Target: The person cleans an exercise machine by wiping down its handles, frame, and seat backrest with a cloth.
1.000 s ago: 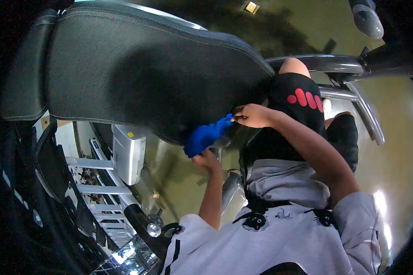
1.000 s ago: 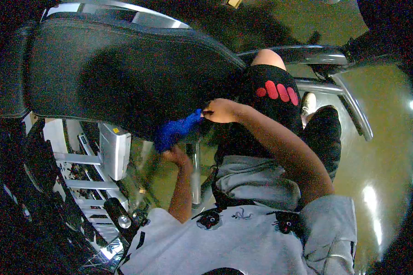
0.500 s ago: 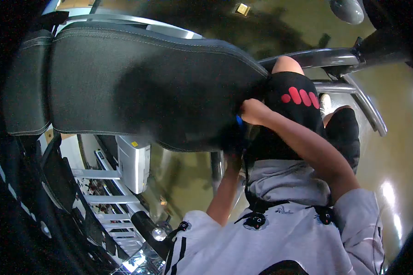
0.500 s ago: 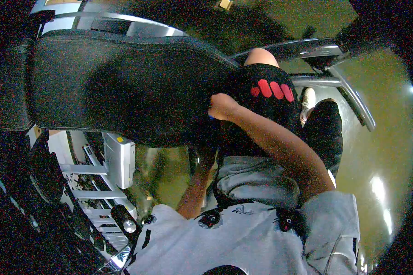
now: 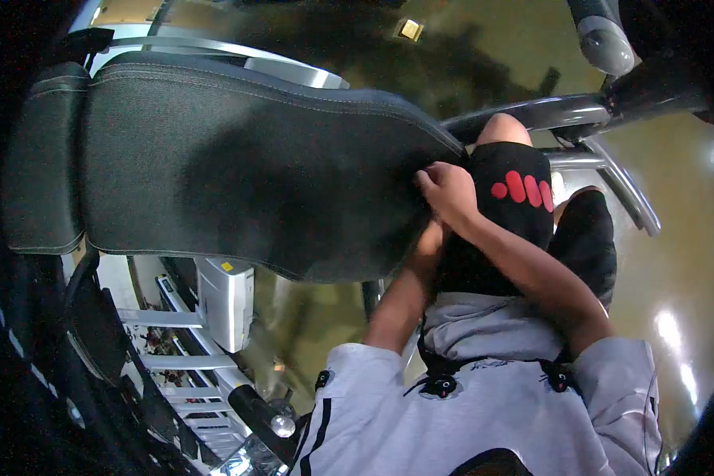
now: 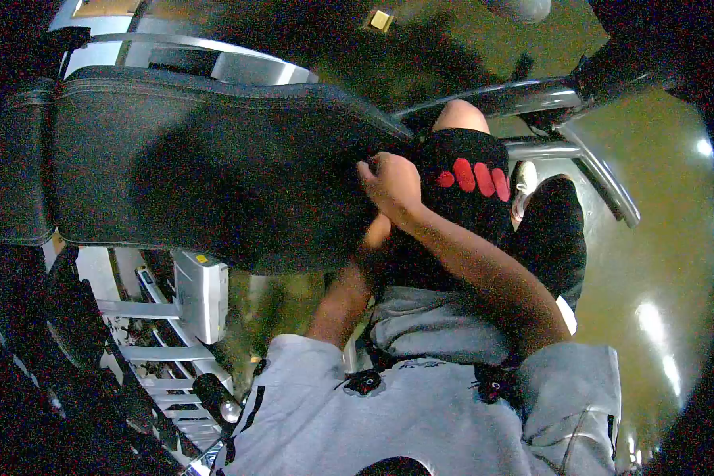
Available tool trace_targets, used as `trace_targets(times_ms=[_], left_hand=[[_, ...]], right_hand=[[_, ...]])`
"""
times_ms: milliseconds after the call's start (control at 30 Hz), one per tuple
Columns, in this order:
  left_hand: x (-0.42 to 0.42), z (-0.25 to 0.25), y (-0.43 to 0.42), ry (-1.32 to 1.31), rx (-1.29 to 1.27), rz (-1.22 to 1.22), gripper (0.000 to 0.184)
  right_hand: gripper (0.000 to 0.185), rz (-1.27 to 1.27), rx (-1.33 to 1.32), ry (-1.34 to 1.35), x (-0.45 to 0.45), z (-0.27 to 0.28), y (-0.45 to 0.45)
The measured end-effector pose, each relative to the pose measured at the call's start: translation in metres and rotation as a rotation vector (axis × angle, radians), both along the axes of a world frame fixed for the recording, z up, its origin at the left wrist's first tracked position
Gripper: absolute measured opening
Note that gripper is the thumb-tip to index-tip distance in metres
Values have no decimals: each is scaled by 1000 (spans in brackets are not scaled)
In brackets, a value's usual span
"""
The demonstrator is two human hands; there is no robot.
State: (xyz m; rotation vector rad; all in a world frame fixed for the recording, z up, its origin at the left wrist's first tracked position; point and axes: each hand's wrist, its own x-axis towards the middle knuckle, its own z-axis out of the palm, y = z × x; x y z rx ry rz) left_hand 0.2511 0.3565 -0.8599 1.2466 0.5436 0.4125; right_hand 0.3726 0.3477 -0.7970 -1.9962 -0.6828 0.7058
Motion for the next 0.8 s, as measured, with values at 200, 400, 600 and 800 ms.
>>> trace_targets(times_ms=[200, 400, 600, 800], left_hand=[[17, 24, 26, -264, -220, 21, 41], [19, 46, 42, -513, -446, 58, 47], [26, 99, 51, -84, -435, 365, 48], [-10, 83, 25, 595, -85, 452, 48]], right_hand=[[20, 98, 479, -195, -7, 27, 6], [43, 506, 836, -483, -19, 55, 2], [54, 200, 630, -479, -5, 29, -2], [65, 41, 241, -414, 29, -9, -5]])
